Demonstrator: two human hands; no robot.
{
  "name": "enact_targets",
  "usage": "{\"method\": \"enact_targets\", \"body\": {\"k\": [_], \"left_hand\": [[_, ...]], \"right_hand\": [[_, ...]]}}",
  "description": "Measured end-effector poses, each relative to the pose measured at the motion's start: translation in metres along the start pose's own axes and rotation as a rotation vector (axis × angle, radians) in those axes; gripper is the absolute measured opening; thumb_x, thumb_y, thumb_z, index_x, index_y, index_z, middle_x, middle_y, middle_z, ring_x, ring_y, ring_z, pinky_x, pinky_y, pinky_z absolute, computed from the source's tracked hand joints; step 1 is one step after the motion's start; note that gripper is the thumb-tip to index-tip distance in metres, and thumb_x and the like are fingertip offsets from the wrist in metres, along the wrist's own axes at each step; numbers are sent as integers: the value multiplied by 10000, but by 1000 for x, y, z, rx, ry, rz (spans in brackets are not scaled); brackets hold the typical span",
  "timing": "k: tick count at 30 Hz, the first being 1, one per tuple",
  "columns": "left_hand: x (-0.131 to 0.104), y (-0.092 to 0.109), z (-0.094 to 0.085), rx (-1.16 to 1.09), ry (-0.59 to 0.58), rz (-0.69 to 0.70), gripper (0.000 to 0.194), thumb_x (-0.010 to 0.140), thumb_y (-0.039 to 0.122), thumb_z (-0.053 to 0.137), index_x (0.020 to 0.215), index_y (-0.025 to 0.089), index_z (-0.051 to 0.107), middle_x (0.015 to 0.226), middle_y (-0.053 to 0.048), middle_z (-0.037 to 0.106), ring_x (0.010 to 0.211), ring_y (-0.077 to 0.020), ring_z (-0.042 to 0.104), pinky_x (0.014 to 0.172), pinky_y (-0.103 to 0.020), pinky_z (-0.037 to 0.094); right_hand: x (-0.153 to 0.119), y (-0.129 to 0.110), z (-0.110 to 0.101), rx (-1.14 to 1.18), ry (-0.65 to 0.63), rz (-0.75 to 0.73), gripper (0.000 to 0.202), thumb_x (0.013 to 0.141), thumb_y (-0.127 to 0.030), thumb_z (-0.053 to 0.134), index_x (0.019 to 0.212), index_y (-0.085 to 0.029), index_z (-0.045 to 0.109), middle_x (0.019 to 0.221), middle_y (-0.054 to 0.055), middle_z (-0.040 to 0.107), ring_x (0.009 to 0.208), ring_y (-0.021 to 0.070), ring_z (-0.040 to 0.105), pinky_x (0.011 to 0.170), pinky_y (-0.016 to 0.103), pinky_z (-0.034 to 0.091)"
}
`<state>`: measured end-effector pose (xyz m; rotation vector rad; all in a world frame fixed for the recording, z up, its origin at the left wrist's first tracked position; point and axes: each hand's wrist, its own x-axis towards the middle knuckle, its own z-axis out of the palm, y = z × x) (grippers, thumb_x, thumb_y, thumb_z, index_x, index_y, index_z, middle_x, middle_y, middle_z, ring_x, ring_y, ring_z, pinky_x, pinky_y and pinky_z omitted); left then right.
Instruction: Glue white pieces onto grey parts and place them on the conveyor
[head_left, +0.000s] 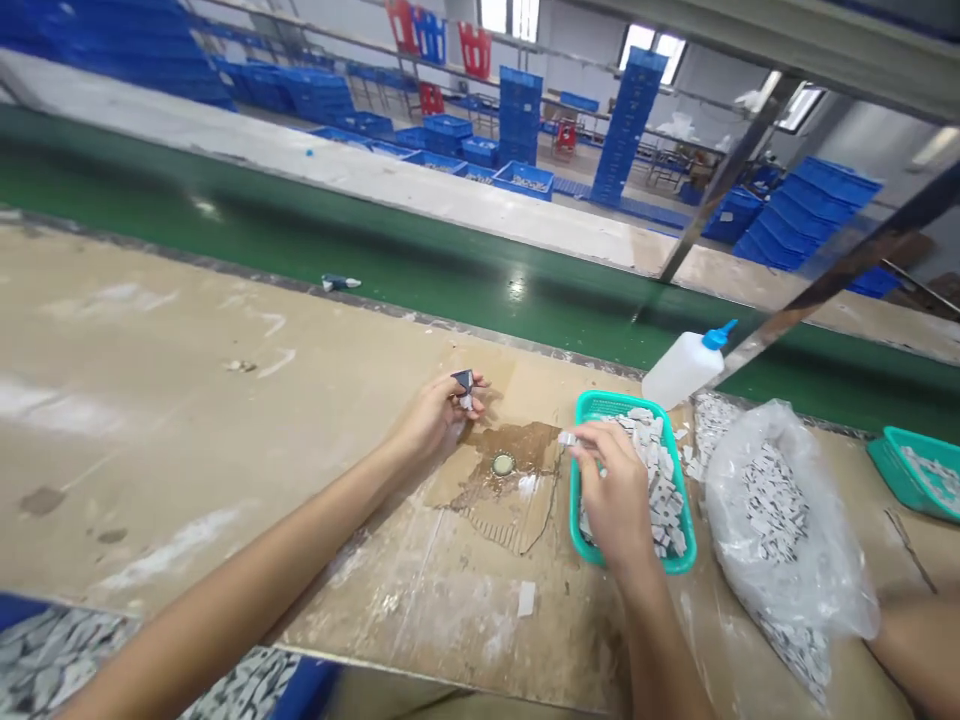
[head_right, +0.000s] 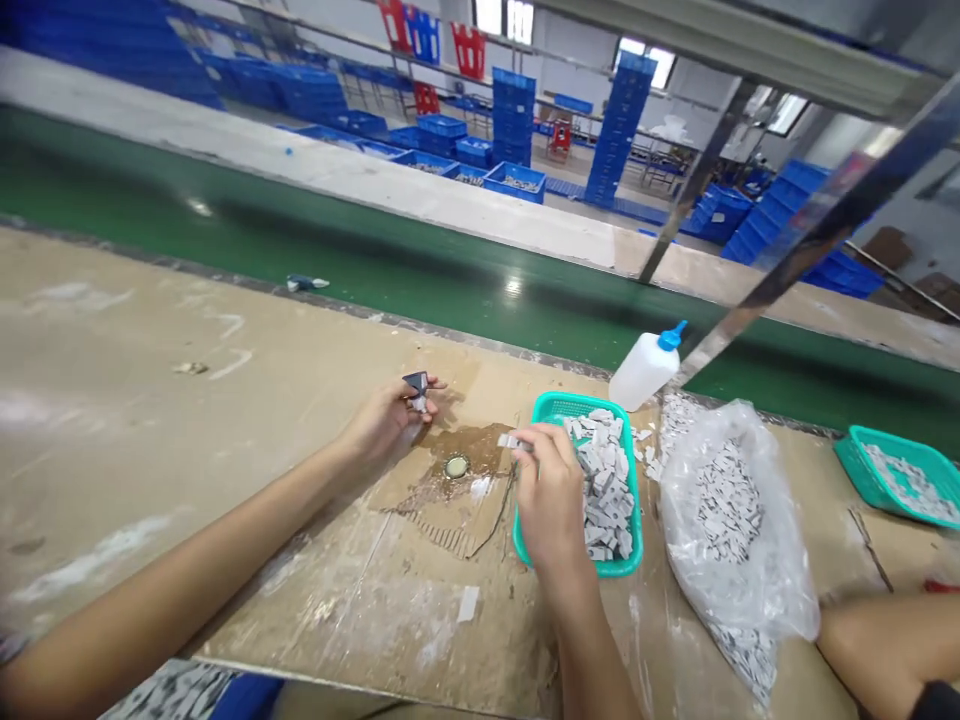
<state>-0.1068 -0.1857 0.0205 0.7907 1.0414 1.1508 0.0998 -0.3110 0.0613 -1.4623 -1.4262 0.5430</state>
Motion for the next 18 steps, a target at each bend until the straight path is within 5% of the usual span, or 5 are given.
{"method": "enact_targets", "body": {"k": [4,7,10,13,18], "left_hand": [[-5,3,-6,-87,-10,-36,266,680,125,490,905,131,633,684,-34,617,473,-94,434,458,-234,338],[-4,2,-5,-165,-33,-132,285,728,49,525,973,138,641,671,-8,582,520,-83,449,493,-202,346],[-6,0,-5,-306,-132,-249,116,863,141,561,940,128,646,702,-22,572,558,-90,479,528,-204,390],[-8,1,-7,-456,-218,-329,244,977,268,467,939,111,650,765,-58,596,592,-102,518,563,-218,430],[-9,9,-10,-537,-288,-284,176,944,141,524,1012,91,678,845,-77,643,627,-97,547,633,-245,451]], "right_hand": [[-11,-6,31,-39,-231,63,204,887,-226,565,1019,-253,719,947,56,721,844,219,666,783,340,513],[-14,-1,46,-108,-270,126,248,883,-269,591,1099,-219,702,934,68,745,818,228,689,755,345,531],[-13,5,48,-151,-288,110,246,908,-309,567,1083,-220,715,1039,76,751,899,242,708,822,370,540],[-13,8,47,-223,-309,57,284,926,-326,545,1119,-210,719,1127,89,734,962,260,711,878,400,540],[-13,10,47,-333,-319,-107,282,931,-303,554,1096,-176,746,1039,104,758,896,246,728,813,357,574]]}}
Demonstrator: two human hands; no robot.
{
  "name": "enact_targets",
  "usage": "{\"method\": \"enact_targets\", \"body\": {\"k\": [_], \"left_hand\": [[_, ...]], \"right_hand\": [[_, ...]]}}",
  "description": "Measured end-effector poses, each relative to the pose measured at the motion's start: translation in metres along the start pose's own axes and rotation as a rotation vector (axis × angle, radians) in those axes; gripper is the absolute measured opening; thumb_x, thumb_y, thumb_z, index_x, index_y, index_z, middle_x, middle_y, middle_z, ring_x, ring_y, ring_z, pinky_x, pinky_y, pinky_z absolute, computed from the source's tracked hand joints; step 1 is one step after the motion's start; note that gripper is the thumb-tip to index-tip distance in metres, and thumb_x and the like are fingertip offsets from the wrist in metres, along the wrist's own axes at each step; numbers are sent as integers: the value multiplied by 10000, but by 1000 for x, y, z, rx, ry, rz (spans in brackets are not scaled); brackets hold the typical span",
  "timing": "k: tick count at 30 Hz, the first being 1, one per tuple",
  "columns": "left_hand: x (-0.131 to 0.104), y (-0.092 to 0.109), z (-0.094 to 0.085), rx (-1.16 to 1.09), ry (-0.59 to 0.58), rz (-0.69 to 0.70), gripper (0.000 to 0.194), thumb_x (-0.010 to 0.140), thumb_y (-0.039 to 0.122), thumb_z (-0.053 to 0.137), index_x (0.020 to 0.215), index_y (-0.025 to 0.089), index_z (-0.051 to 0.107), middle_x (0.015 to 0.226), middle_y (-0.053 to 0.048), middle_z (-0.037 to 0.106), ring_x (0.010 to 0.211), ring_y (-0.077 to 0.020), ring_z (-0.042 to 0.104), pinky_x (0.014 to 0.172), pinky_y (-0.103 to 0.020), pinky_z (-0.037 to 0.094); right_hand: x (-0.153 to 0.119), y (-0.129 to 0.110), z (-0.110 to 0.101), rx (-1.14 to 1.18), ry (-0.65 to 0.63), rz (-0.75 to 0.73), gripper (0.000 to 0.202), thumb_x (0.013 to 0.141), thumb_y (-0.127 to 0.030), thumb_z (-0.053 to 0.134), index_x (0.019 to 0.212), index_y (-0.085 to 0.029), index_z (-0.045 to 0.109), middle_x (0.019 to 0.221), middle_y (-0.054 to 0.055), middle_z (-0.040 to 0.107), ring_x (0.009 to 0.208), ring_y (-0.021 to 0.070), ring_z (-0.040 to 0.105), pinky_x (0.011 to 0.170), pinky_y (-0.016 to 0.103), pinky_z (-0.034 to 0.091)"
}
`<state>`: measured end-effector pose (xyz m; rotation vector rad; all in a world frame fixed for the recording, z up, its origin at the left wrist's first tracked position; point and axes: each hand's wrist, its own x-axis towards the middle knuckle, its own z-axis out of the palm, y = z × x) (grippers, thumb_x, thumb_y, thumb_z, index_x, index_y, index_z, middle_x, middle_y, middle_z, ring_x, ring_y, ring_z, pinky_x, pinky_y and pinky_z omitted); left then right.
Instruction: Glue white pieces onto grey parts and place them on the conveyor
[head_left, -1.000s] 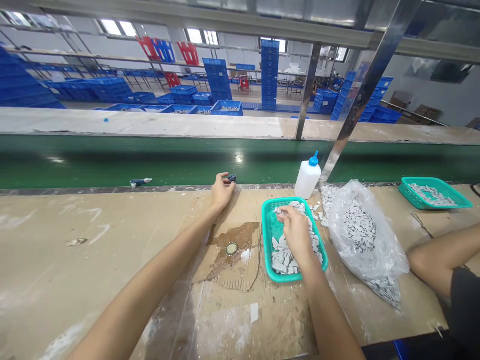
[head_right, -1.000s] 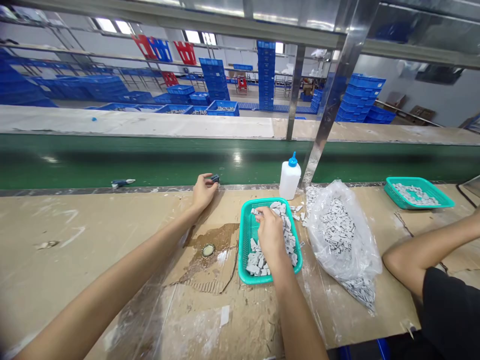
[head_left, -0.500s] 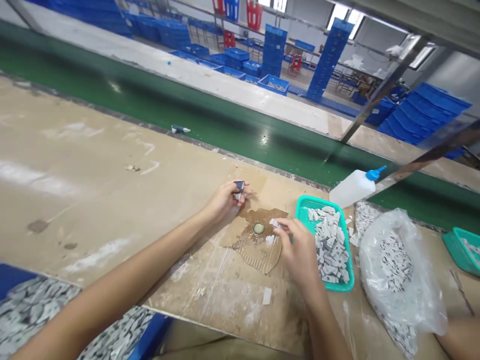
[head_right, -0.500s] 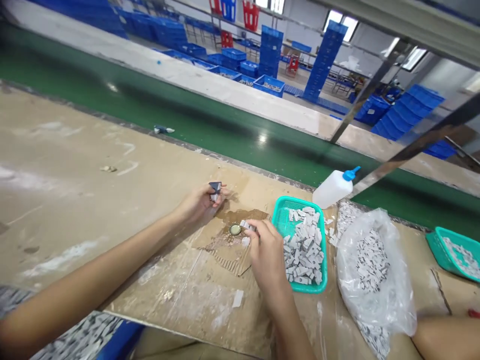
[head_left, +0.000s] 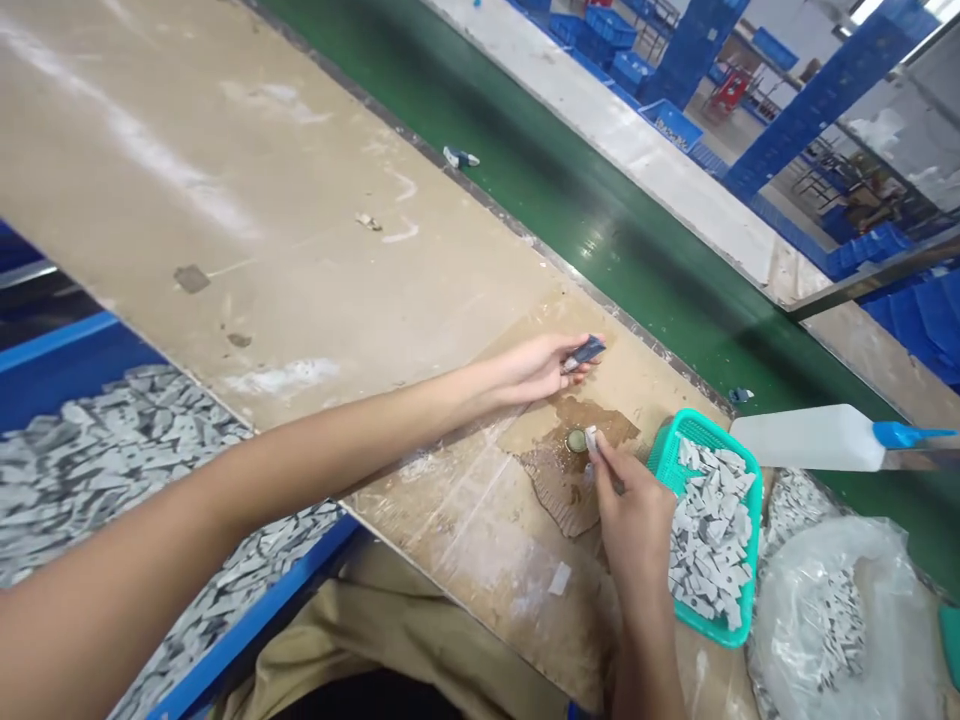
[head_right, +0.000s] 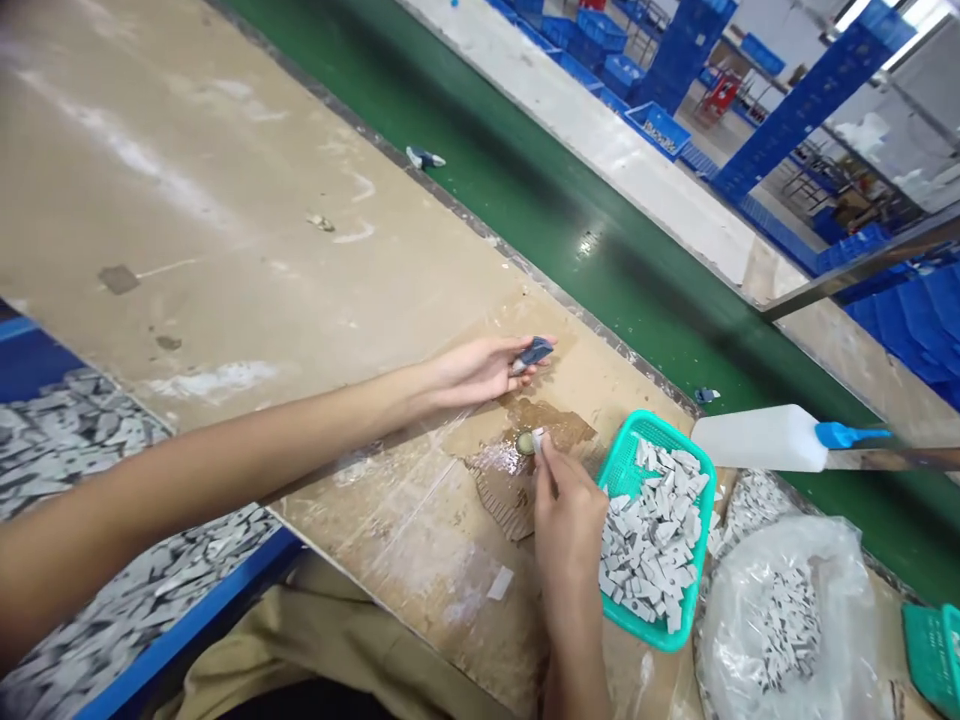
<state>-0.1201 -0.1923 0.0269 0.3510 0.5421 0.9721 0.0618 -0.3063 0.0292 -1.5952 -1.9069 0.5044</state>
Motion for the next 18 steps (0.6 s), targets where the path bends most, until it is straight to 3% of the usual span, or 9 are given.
{"method": "enact_targets", "body": {"k": [4,7,18], "left_hand": [[-2,3,-1,113,-46,98,209,812,13,654,998,96,706,858,-61,668,738,-95,613,788,-260,461],[-2,3,-4,223,-61,137,282,723,24,755,990,99,704,900,-81,693,817,-122,654,851,-298,461],[-1,2,-8,291,-79,145,311,683,83,826,969,80,707,885,-108,728,778,-139,690,743,-264,481]], "right_hand": [[1,-1,0,-68,-9,-125,262,944,-259,535,1066,-195,759,977,82,768,853,205,726,773,308,580],[1,-2,1,-124,-34,-176,273,954,-239,518,1088,-183,750,925,74,764,783,175,715,698,270,568],[2,-4,3,-215,-22,-236,258,978,-233,517,1080,-163,744,864,53,725,764,145,676,696,231,535]]}}
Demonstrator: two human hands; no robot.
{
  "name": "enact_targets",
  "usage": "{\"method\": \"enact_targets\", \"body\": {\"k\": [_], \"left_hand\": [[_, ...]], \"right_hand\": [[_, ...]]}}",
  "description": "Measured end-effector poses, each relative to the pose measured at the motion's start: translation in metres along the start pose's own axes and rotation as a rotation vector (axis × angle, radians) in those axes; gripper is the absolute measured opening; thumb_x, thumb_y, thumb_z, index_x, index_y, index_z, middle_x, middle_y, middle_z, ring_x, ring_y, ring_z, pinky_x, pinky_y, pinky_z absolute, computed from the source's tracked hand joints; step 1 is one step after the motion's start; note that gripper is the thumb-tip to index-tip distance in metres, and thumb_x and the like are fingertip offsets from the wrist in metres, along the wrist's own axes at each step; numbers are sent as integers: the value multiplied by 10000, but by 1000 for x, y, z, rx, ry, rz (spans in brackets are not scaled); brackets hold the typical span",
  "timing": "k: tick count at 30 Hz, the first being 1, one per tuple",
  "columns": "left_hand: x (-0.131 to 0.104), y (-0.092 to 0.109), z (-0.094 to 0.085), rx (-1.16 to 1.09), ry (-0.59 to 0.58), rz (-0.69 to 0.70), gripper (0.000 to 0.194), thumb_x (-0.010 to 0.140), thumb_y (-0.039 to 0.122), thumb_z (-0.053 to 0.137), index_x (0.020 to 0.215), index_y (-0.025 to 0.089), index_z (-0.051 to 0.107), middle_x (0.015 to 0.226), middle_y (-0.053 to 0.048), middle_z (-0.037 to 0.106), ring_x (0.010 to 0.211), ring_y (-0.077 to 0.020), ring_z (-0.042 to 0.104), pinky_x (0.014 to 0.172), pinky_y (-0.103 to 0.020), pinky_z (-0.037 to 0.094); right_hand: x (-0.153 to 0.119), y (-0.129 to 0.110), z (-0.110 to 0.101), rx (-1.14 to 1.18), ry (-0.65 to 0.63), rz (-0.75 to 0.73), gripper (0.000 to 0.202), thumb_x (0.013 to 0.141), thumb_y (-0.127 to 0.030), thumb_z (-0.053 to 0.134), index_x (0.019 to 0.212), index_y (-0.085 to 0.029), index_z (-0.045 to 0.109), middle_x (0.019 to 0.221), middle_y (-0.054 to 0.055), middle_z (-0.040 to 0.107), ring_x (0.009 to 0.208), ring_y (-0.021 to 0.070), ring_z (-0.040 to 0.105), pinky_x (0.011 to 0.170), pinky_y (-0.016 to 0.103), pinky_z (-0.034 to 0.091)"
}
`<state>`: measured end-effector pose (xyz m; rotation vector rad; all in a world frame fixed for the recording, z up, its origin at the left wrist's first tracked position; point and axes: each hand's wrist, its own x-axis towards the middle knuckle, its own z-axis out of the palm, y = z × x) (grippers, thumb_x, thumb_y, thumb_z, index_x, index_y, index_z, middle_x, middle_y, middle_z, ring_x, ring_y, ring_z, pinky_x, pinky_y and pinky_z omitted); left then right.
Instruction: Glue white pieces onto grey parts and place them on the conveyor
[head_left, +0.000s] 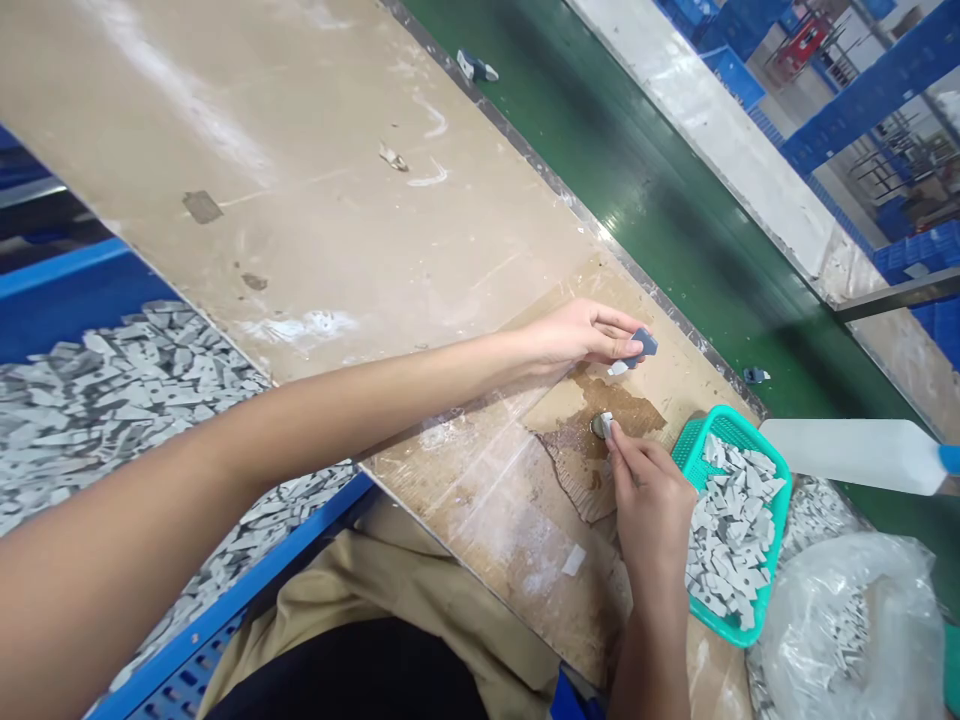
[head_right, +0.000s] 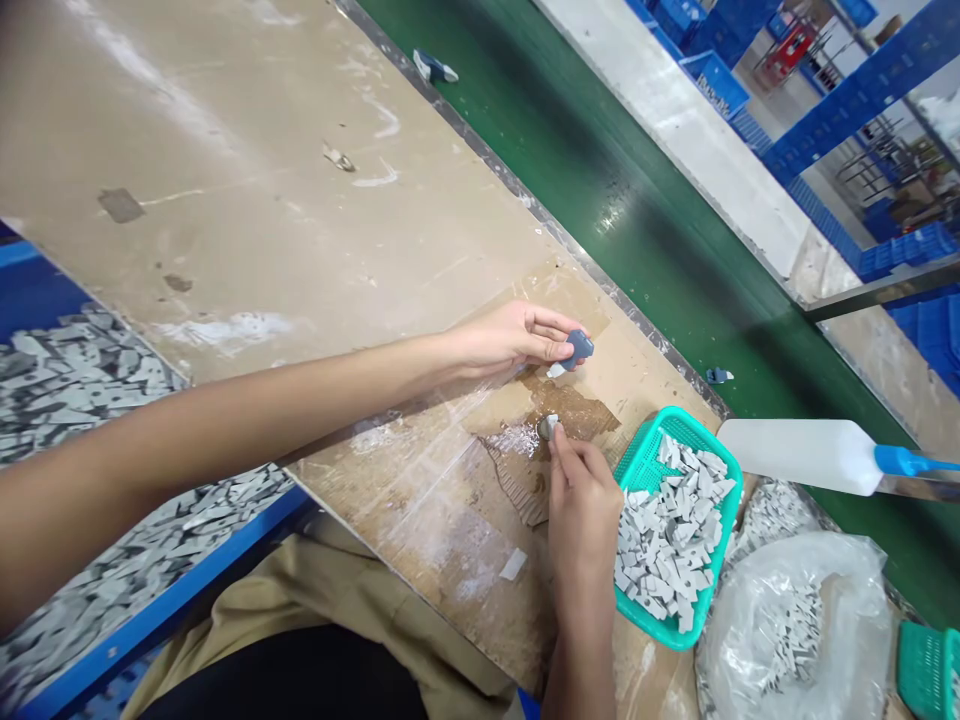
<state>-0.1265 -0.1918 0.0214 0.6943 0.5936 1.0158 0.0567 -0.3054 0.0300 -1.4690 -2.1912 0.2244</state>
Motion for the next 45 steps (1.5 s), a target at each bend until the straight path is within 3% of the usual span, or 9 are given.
{"method": "enact_targets", "body": {"k": [8,14,22,27,35,45], "left_hand": [[-1,-3,0,16,-33,3,328,691,106,822,974,70,661,812,-104,725,704,-156,693,642,-257,496],[-3,-1,3,60,11,-11,314,679,55,808,934,80,628,759,-91,721,655,-135,676,578,-221,460],[-8,-5,10,204,26,-102,275,647,1,779,879,87,660,775,-68,724,637,-115,669,601,-215,497],[-11,-15,19,262,-70,-159,293,581,-97,733,793,86,649,727,-40,716,637,-101,664,635,-210,515],[-17,-25,22,243,-204,-84,290,546,-8,800,776,100,658,824,-69,745,720,-119,697,731,-239,553],[-28,-19,36,241,-117,-56,256,586,-65,730,788,87,690,806,-76,749,726,-128,710,705,-220,569]], "right_hand": [[-2,0,-1,-16,-19,-14,255,978,-222,522,1088,-139,737,856,46,716,748,131,666,678,212,530],[-1,-1,-1,25,-16,27,246,963,-215,540,1090,-152,741,859,47,723,754,140,671,667,234,525],[-3,-3,-16,362,270,329,244,920,-290,613,1121,-213,731,962,60,720,809,164,669,760,319,553],[-2,-4,-20,376,409,255,242,937,-248,584,1133,-251,727,996,56,687,826,156,657,783,335,552],[-1,-5,-21,285,356,140,289,953,-187,556,1175,-301,703,980,45,661,917,154,631,804,311,543],[-1,-3,-21,276,357,125,310,955,-175,552,1194,-318,690,980,45,655,924,159,632,794,311,534]]}}
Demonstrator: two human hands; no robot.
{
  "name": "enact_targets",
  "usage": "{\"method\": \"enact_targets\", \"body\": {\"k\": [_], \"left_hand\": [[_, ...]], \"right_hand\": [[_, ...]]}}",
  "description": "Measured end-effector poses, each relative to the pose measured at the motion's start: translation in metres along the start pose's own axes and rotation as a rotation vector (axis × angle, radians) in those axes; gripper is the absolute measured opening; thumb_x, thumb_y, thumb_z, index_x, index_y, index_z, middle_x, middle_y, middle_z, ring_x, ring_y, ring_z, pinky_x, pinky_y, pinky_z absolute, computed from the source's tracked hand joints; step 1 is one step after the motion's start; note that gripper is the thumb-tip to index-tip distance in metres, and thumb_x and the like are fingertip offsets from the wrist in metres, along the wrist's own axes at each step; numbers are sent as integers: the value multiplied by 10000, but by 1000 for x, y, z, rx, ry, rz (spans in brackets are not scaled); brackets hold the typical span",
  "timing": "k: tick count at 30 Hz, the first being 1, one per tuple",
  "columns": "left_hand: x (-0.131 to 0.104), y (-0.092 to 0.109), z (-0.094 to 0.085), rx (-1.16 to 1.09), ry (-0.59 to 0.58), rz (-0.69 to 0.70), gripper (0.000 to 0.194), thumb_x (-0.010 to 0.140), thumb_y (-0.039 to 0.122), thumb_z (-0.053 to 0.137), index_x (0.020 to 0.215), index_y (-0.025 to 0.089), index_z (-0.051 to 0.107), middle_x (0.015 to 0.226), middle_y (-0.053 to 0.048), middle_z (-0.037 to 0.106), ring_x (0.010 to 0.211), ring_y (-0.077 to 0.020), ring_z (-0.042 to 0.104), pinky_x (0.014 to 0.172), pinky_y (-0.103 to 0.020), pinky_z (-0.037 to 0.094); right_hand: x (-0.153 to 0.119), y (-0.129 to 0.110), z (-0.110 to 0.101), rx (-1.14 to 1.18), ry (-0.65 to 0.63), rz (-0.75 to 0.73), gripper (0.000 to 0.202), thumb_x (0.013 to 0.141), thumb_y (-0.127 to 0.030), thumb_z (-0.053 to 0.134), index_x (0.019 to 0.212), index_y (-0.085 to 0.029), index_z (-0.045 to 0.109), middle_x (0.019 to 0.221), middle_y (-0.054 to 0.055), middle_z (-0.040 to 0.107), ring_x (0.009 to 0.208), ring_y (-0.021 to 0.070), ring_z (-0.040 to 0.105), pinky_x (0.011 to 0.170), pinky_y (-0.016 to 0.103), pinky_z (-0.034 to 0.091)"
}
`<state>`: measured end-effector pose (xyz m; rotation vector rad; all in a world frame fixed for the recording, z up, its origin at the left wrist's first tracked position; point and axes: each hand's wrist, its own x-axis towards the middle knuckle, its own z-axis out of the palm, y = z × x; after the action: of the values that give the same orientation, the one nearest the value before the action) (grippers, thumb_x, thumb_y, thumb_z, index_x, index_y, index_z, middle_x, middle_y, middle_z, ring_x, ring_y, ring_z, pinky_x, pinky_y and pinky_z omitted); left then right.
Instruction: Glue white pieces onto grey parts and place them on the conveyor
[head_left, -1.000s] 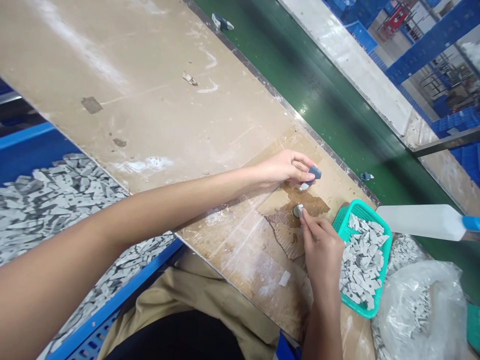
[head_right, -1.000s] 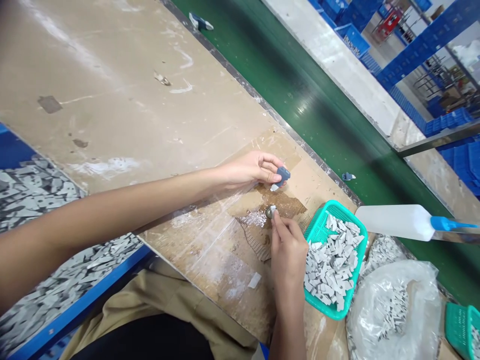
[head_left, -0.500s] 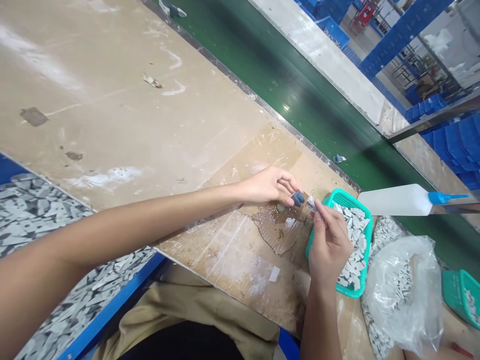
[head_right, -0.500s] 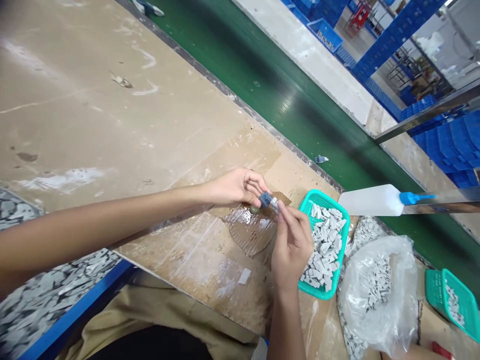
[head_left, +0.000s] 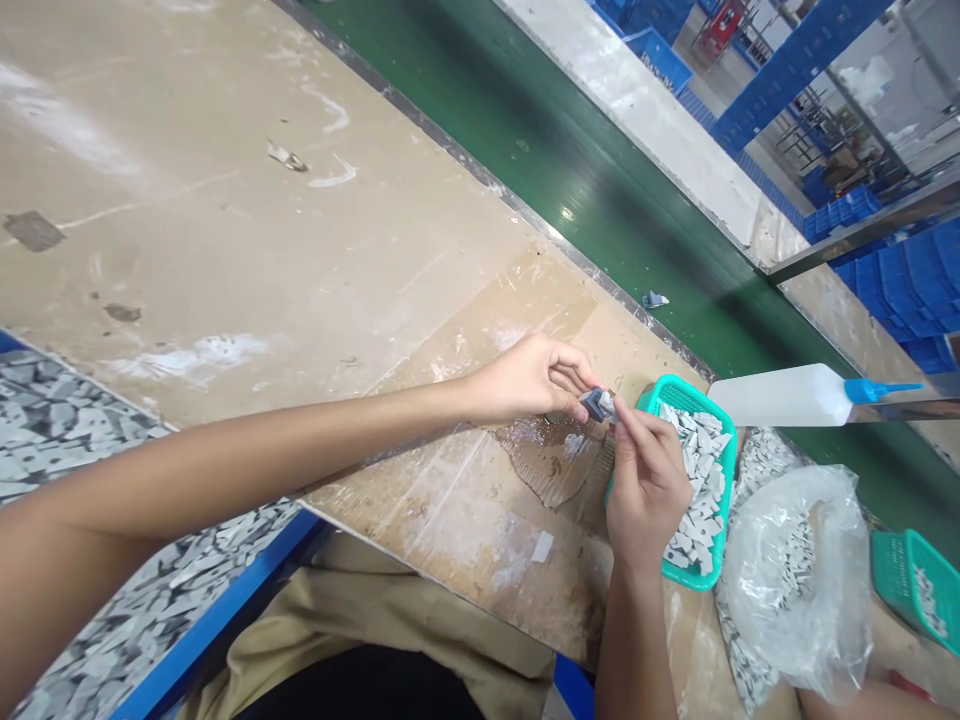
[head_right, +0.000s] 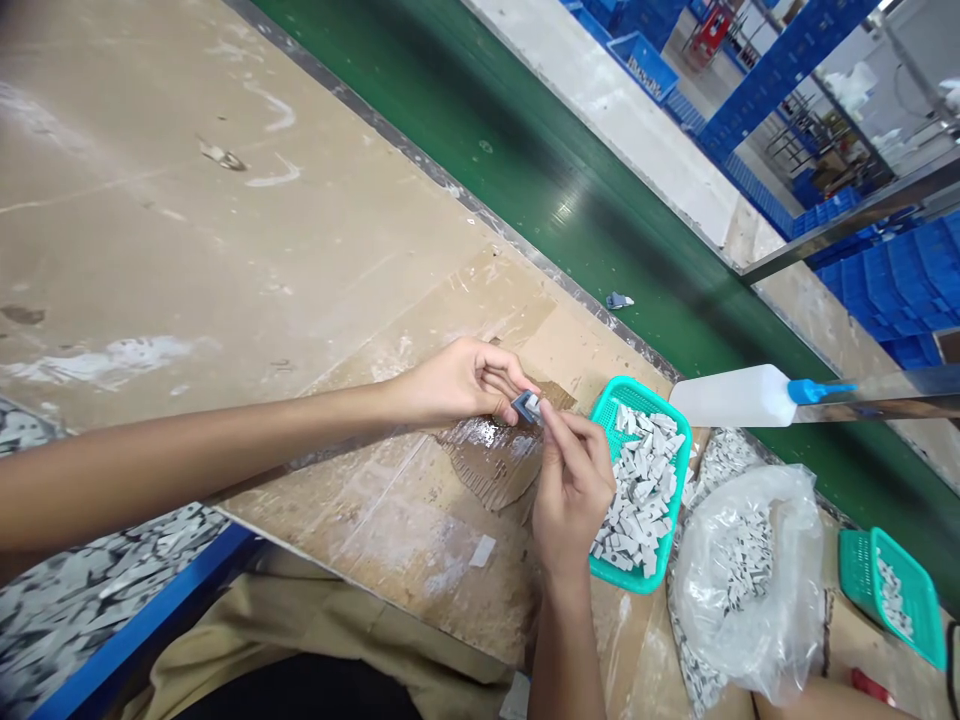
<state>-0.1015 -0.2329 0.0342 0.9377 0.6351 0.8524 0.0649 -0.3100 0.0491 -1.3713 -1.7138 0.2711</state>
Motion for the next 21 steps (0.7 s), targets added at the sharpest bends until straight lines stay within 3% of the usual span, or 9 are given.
{"method": "enact_targets", "body": {"k": [6,11,21], "left_hand": [[-1,2,2,-45,-7,17,192,625,-51,693,755,89,672,796,-64,745,708,-124,704,717,-246,584],[-1,-1,5,-77,10,22,192,605,-27,718,757,83,674,765,-66,739,688,-131,705,684,-239,583],[-13,1,17,6,150,60,218,567,8,749,755,96,684,751,-57,734,652,-128,687,612,-201,555]], "right_hand": [[0,-2,-1,66,-24,22,337,953,-152,552,1204,-336,681,964,30,637,878,140,624,786,296,524],[0,-1,0,-19,-15,-46,331,952,-157,544,1201,-322,687,967,50,638,888,159,633,773,313,545],[-7,-2,4,18,-12,-75,473,916,-56,478,1227,-369,649,901,40,622,821,151,641,719,317,570]]}}
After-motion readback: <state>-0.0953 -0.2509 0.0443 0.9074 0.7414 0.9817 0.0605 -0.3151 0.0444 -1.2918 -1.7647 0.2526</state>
